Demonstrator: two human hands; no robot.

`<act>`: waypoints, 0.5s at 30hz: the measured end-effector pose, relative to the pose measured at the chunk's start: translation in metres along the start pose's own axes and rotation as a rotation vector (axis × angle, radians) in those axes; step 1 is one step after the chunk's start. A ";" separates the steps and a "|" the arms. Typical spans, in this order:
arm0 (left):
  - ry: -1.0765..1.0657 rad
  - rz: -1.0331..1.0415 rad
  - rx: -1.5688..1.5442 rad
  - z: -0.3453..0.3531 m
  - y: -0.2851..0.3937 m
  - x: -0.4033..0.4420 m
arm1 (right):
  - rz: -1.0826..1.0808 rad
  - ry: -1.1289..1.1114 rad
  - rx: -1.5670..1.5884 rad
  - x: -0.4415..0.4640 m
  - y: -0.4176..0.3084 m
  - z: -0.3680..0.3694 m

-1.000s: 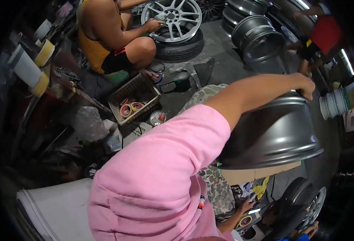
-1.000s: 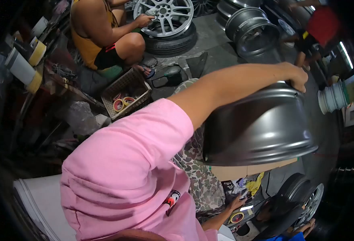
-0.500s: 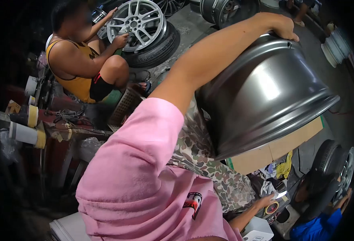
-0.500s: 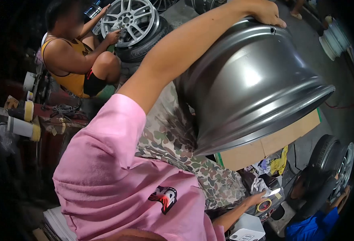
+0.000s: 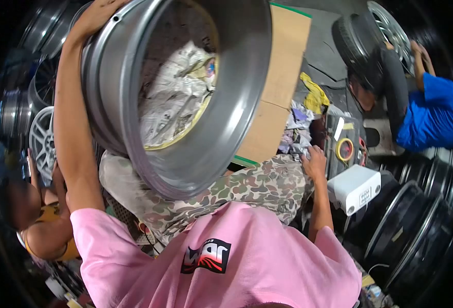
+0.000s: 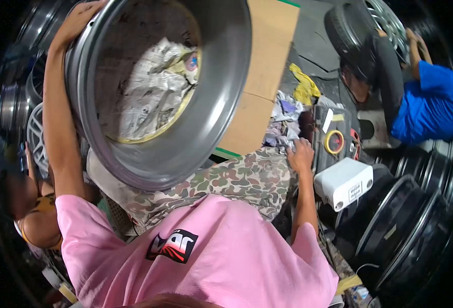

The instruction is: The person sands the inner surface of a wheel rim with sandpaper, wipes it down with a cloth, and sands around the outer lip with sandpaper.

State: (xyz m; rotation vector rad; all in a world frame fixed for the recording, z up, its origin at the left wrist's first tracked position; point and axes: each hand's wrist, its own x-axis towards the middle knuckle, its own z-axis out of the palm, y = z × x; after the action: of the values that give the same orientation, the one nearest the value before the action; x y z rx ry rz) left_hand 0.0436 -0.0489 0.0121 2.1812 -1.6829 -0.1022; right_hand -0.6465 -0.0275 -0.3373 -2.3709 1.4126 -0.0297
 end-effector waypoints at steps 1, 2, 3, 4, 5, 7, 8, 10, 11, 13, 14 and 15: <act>-0.015 -0.042 0.024 0.001 0.007 0.003 | 0.048 0.100 0.078 0.002 0.008 0.010; -0.025 -0.092 0.053 -0.001 0.011 -0.001 | 0.084 0.201 0.157 0.007 0.017 0.025; -0.038 -0.143 0.089 -0.005 0.018 -0.003 | 0.120 0.299 0.243 0.011 0.023 0.034; -0.049 -0.128 0.060 -0.006 0.022 -0.003 | 0.325 0.171 0.364 0.020 -0.008 -0.005; -0.057 -0.118 0.031 -0.006 0.022 -0.002 | 0.297 0.268 0.481 0.032 -0.009 -0.010; -0.063 -0.109 -0.046 -0.001 0.018 0.000 | 0.253 0.363 0.642 0.053 -0.030 -0.026; -0.060 -0.095 -0.044 -0.001 0.023 -0.001 | 0.232 0.372 0.689 0.069 -0.059 -0.040; -0.057 -0.074 -0.033 -0.003 0.036 -0.001 | -0.071 0.414 0.643 0.109 -0.106 -0.052; -0.044 0.037 -0.077 0.000 0.028 0.003 | -0.210 0.430 0.608 0.130 -0.130 -0.060; -0.073 -0.004 -0.010 -0.001 0.027 0.008 | -0.391 0.451 0.593 0.163 -0.178 -0.074; -0.086 -0.024 0.022 -0.002 0.030 0.009 | -0.435 0.460 0.614 0.178 -0.198 -0.075; -0.084 -0.031 0.043 -0.002 0.033 0.009 | -0.540 0.517 0.534 0.194 -0.216 -0.070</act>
State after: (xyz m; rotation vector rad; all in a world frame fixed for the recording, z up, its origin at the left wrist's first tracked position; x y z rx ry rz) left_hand 0.0166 -0.0638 0.0266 2.2642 -1.7107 -0.1700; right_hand -0.3833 -0.1232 -0.2347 -2.2642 0.7463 -1.0800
